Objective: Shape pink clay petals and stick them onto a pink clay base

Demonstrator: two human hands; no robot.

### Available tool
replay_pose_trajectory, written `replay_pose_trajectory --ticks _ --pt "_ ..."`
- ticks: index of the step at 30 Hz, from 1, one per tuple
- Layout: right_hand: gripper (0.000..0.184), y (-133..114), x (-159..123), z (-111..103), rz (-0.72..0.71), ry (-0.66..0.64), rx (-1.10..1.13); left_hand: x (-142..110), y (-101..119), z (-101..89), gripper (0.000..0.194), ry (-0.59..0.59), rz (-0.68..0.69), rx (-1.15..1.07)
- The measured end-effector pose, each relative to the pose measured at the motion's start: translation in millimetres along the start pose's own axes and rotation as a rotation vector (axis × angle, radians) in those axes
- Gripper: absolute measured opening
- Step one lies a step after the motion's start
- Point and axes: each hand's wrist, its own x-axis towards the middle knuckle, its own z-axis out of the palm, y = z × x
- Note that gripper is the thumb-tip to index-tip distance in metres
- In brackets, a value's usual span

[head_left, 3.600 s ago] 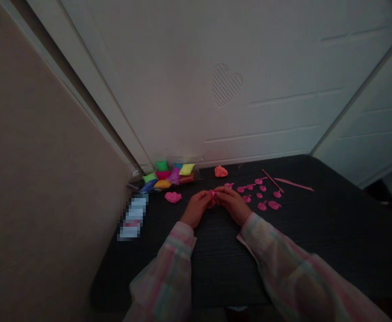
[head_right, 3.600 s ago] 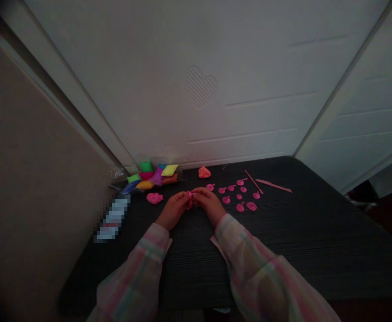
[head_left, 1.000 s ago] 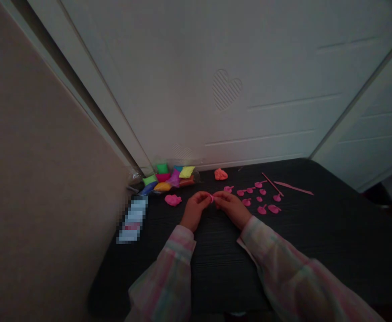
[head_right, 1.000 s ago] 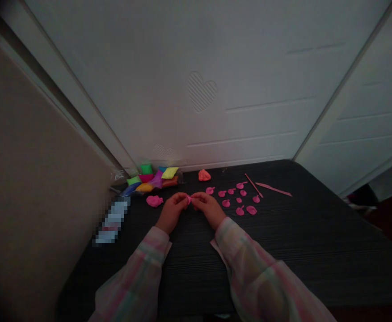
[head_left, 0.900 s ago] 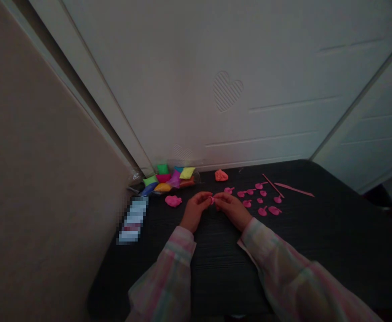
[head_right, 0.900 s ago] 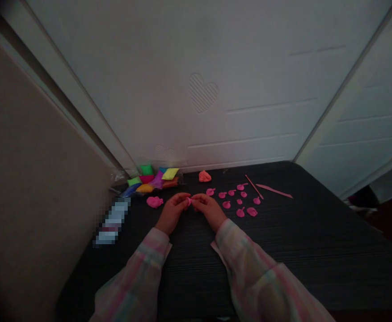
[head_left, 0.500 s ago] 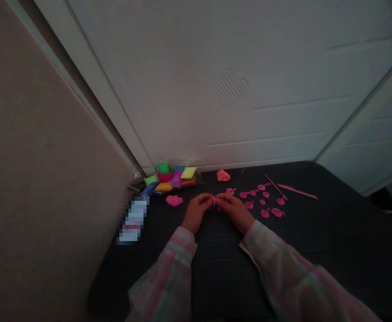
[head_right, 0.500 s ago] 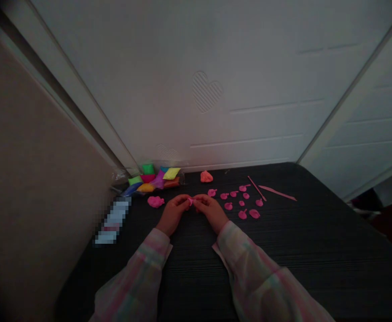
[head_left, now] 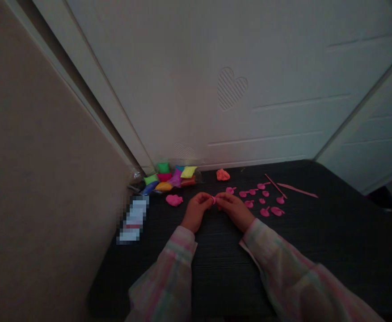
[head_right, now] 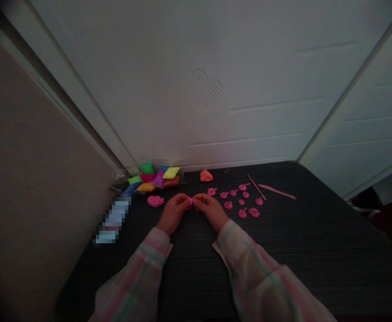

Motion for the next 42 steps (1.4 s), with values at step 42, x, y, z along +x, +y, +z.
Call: replay_pose_trajectory --ticks 42 --pt "0.021 -4.0 -1.2 3.8 -0.021 0.104 -0.004 0.7 1.3 -1.2 0.014 0.137 0.124 0.16"
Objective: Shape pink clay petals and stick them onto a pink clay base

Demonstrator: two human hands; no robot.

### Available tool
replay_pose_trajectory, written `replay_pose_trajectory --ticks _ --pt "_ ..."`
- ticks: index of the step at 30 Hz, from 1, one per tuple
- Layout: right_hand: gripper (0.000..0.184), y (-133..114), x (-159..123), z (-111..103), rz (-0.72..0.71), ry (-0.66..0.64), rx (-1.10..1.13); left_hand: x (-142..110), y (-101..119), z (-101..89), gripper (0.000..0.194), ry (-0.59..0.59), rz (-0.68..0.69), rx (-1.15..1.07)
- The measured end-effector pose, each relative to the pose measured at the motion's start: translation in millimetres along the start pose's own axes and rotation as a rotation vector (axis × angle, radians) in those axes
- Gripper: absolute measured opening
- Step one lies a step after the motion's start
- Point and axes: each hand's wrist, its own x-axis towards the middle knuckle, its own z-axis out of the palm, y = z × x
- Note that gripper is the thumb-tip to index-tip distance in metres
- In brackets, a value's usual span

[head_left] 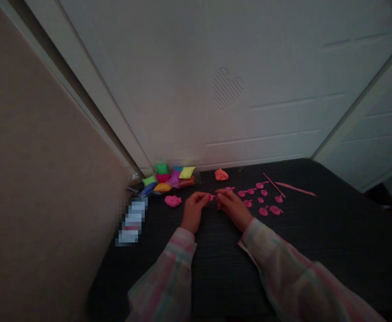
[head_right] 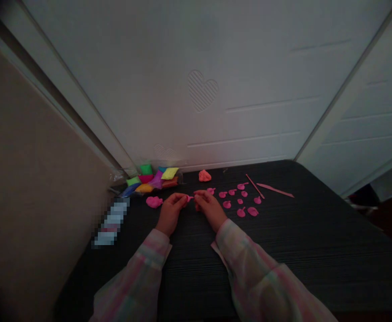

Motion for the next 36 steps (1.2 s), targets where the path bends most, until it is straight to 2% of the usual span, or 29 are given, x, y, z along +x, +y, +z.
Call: replay_pose_trajectory --ticks 5,8,11,14,16,20,24,31,36 --pt "0.022 1.2 -5.5 1.1 -0.269 0.086 -0.493 -1.6 2.5 2.9 0.015 0.097 0.057 0.105" --pt "0.019 0.6 -8.8 2.3 -0.313 0.116 -0.724 -4.5 1.7 5.7 0.016 0.1 0.11 0.184" --pt "0.02 -0.6 -9.4 2.6 -0.34 0.138 -0.808 -8.8 2.9 8.4 0.015 0.107 0.181 0.284" --pt "0.02 -2.4 -8.7 1.7 -0.355 0.135 -0.784 -12.3 5.4 10.8 0.013 0.092 0.228 0.282" --pt "0.019 -3.7 -8.4 1.0 -0.368 0.144 -0.736 -12.6 6.2 12.0 0.014 0.075 0.201 0.169" --pt "0.016 -4.3 -8.5 0.4 -0.421 0.171 -0.671 -8.4 4.4 12.2 0.02 0.063 -0.021 -0.202" --pt "0.013 -2.3 -9.0 0.4 -0.422 0.136 -0.672 -3.9 3.2 10.5 0.019 -0.017 -0.204 -0.473" --pt "0.014 -3.3 -10.0 0.5 -0.417 0.121 -0.67 -3.2 2.8 8.9 0.013 -0.025 -0.241 -0.582" --pt "0.015 -1.7 -5.6 -0.6 -0.309 0.107 -0.489 -4.2 3.9 8.4 0.012 -0.069 -0.243 -0.596"
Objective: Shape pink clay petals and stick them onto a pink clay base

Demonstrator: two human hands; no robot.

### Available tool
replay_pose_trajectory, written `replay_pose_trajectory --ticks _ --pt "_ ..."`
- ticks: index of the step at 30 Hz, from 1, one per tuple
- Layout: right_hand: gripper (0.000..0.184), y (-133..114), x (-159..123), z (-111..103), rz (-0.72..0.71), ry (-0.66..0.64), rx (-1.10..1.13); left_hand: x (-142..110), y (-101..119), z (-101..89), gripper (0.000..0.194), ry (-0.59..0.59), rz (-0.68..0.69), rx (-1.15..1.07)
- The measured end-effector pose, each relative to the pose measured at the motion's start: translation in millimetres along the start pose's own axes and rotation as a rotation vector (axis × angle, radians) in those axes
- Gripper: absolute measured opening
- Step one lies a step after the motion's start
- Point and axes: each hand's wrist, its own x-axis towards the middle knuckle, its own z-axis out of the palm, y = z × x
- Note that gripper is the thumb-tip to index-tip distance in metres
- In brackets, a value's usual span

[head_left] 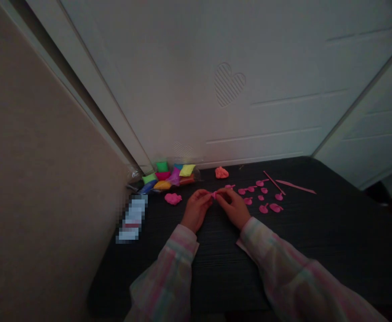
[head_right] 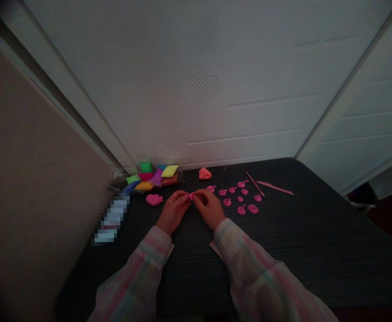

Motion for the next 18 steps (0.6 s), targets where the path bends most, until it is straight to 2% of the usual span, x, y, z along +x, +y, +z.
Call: replay_pose_trajectory --ticks 6,10,18 --pt "0.016 4.1 4.0 -0.5 0.133 -0.103 0.199 0.2 1.3 -0.1 0.015 -0.023 -0.019 0.023" --pt "0.015 0.6 3.7 -1.0 0.156 -0.103 0.21 0.8 1.7 0.0 0.02 0.0 -0.019 0.002" --pt "0.017 -1.7 5.1 -1.7 0.234 -0.098 0.291 -1.6 2.5 3.8 0.016 0.009 -0.023 0.029"
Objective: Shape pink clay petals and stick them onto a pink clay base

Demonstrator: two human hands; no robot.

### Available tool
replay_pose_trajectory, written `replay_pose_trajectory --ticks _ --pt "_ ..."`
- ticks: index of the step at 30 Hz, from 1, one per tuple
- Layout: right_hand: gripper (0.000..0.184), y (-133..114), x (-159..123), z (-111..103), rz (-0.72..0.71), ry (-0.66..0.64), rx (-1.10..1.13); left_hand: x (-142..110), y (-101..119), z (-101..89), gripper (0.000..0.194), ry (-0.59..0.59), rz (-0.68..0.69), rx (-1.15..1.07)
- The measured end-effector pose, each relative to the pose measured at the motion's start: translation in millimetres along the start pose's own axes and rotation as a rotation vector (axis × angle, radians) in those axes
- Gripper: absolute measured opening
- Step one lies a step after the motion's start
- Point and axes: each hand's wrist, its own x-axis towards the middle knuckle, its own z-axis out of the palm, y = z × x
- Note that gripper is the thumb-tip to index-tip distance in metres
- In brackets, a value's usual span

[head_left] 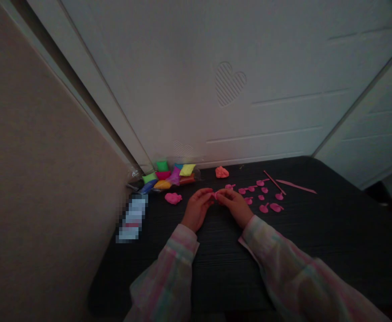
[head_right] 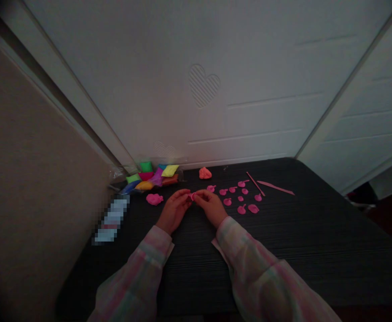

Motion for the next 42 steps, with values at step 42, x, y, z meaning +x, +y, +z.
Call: replay_pose_trajectory --ticks 42 --pt "0.012 3.2 2.5 -2.7 0.167 -0.071 0.409 0.6 -2.6 -0.9 0.014 0.03 -0.036 0.045"
